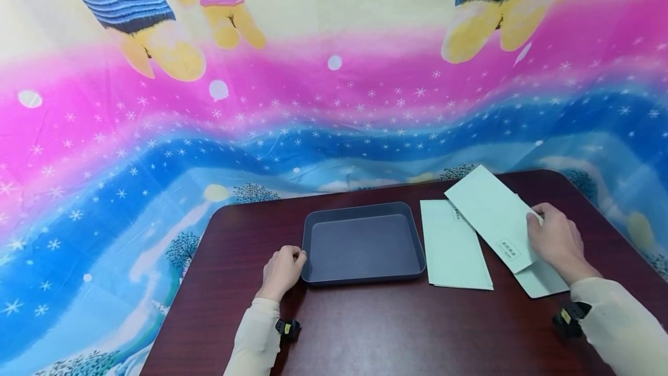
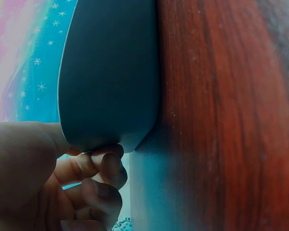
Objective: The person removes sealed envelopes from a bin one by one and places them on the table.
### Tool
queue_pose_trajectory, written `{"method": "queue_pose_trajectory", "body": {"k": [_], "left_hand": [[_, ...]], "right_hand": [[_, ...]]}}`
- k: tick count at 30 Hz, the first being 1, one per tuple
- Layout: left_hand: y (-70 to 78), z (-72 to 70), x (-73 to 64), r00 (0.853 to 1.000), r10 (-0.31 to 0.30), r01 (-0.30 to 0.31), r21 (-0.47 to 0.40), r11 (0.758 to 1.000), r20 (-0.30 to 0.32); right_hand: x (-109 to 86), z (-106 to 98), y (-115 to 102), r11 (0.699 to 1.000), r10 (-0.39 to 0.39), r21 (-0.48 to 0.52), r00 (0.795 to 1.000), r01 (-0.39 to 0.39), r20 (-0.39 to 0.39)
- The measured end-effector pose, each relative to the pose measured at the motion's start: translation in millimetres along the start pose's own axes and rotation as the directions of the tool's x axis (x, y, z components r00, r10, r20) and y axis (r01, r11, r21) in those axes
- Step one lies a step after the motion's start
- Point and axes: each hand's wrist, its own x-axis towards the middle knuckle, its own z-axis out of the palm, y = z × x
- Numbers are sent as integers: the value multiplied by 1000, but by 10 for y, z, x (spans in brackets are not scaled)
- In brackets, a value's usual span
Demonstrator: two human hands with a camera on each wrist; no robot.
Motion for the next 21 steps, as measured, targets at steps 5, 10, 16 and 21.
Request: {"method": "queue_pose_trajectory", "body": {"k": [5,10,16,21], "left_hand": [[2,-4,-3,1000,3,-3,-1,1000,-1],[9,-17,-8,1000,-3,3,-2,1000,0],[23,-19,-9,1000,-6,6,2,1000,2],[32,-22,-13,1000,-9,9,0,1000,3]], "right_hand": [[-33,-83,93,998,59,-13,998,-59,1],[-66,-82,148,985,160,-55,987,-161,-21],[-139,-43,285,977,198,-86,980,-197,5],[-133,-40,362,976,190,-109,982,-188,10]]}}
